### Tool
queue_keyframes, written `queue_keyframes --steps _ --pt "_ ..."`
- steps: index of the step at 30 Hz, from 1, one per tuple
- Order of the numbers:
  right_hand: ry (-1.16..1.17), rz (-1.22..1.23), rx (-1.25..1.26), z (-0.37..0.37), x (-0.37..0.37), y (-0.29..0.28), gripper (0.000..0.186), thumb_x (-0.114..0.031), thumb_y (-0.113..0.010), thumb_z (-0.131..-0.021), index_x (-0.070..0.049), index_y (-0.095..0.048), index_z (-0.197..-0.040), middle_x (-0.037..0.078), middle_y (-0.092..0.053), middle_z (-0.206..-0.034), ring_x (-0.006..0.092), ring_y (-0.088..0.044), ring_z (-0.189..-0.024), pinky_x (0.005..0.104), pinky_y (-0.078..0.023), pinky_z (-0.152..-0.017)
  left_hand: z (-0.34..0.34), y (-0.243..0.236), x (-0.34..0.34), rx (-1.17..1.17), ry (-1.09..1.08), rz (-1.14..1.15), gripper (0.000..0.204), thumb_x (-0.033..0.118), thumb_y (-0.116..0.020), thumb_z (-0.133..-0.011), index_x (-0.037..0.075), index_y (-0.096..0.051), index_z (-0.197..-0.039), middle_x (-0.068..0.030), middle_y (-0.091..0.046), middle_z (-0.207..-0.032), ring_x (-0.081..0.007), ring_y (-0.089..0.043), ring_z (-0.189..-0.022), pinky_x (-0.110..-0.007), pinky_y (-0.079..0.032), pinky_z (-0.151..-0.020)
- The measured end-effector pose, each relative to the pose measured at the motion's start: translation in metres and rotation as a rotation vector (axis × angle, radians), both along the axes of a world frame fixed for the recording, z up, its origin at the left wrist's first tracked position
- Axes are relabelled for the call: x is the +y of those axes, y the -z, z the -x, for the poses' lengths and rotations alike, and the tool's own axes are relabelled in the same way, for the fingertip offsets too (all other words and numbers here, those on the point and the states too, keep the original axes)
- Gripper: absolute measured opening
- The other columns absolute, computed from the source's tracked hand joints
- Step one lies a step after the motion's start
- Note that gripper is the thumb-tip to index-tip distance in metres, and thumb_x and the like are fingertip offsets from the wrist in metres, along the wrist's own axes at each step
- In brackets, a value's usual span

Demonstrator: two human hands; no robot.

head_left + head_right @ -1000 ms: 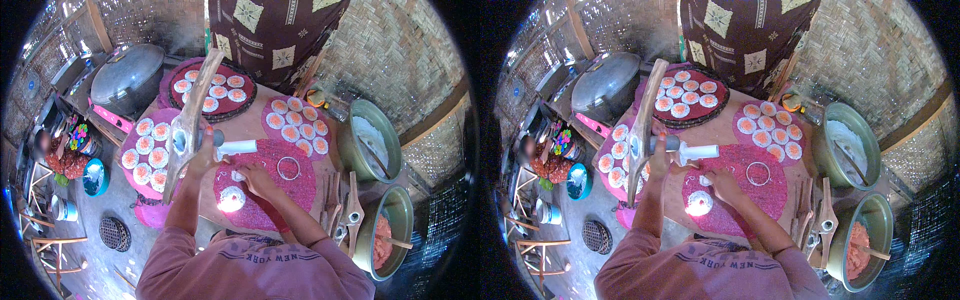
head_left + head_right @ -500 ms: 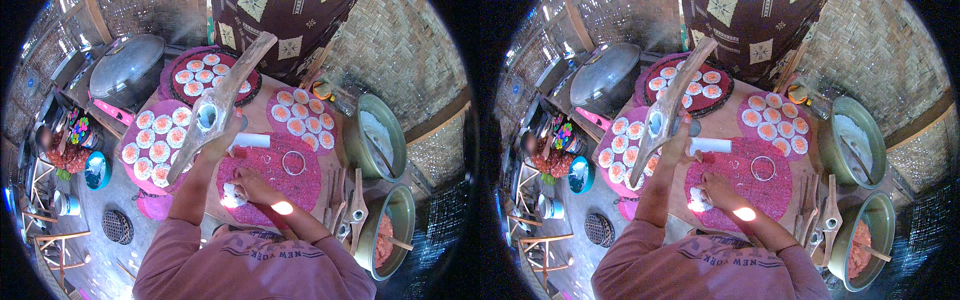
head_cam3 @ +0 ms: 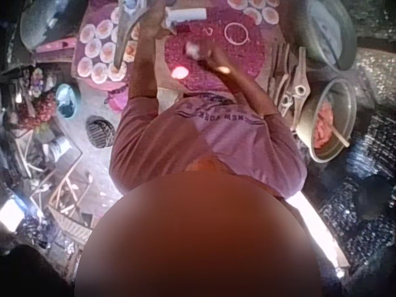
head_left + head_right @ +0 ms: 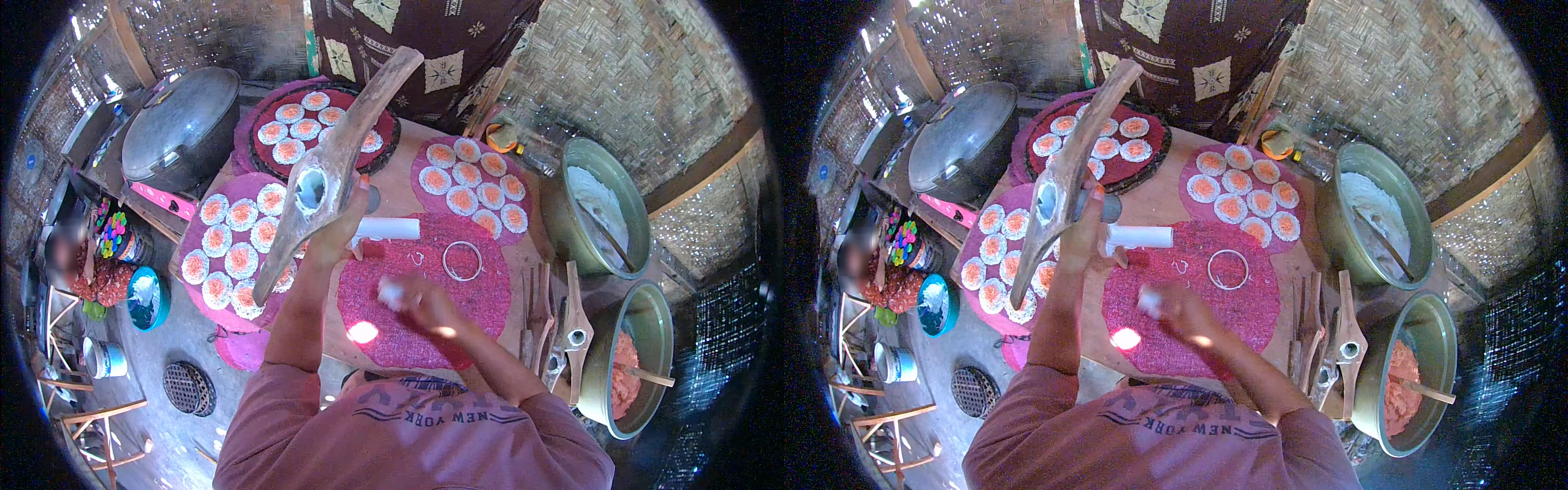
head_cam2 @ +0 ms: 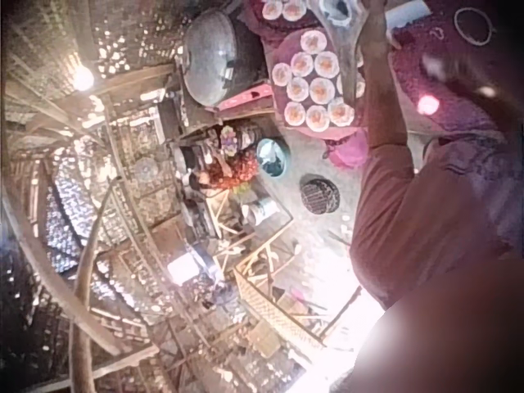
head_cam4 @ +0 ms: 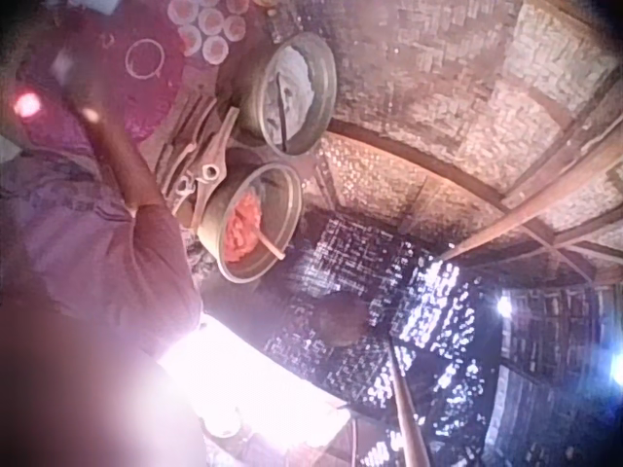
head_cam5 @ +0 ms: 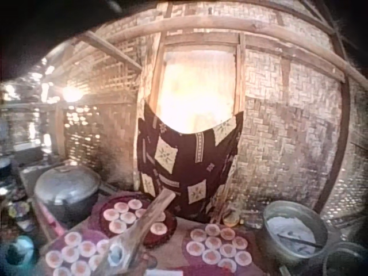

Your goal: The person uses a wooden mold and a cylindrical tool to shape white rice into round discs, then places a pink filling in the center of each disc. The finished pieces are arranged on pink mats on the table.

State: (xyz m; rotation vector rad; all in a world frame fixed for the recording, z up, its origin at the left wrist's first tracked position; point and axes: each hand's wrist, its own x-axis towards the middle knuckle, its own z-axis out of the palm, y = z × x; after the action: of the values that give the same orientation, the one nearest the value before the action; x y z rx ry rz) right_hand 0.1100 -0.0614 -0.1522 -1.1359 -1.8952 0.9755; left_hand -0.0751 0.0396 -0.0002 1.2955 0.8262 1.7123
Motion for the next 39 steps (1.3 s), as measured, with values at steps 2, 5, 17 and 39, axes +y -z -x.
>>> queue_keyframes --steps 2,5,17,39 --pt "0.299 -0.047 0.045 -0.012 0.036 -0.008 0.028 -0.014 -0.058 -0.089 -0.003 -0.063 -0.115 0.017 -0.065 -0.104 0.0371 -0.061 -0.094 0.0431 -0.049 -0.084 -0.002 -0.001 0.000 0.015 -0.001 -0.003 0.021 0.026 -0.067 -0.091 0.008 -0.057 -0.098 0.0026 -0.052 -0.082 -0.0056 -0.049 -0.068 -0.023 -0.041 -0.050" --pt "0.249 -0.155 -0.473 -0.021 0.061 -0.022 0.027 -0.012 -0.058 -0.088 -0.003 -0.063 -0.113 0.020 -0.064 -0.103 0.0395 -0.061 -0.090 0.0462 -0.049 -0.081 -0.004 0.001 -0.003 0.053 0.031 0.045 0.023 0.028 -0.067 -0.091 0.008 -0.059 -0.098 0.0019 -0.054 -0.086 -0.0067 -0.050 -0.077 -0.025 -0.044 -0.062" --pt "0.951 -0.258 -0.760 -0.090 0.023 -0.006 0.028 -0.015 -0.063 -0.086 0.005 -0.063 -0.105 0.026 -0.062 -0.101 0.0394 -0.060 -0.090 0.0476 -0.049 -0.080 0.005 0.007 -0.002 -0.039 0.129 0.305 0.036 0.028 -0.061 -0.094 0.016 -0.043 -0.123 -0.0038 -0.055 -0.087 -0.0129 -0.055 -0.045 -0.027 -0.045 -0.033" --pt "0.524 -0.133 -0.456 -0.072 0.005 0.006 0.035 -0.005 -0.068 -0.081 -0.007 -0.066 -0.116 0.017 -0.055 -0.099 0.0337 -0.056 -0.091 0.0420 -0.046 -0.081 0.009 0.026 0.011 -0.049 -0.046 0.082 0.016 0.015 -0.059 -0.092 0.007 -0.050 -0.103 -0.0003 -0.050 -0.095 -0.0105 -0.049 -0.086 -0.029 -0.044 -0.077"
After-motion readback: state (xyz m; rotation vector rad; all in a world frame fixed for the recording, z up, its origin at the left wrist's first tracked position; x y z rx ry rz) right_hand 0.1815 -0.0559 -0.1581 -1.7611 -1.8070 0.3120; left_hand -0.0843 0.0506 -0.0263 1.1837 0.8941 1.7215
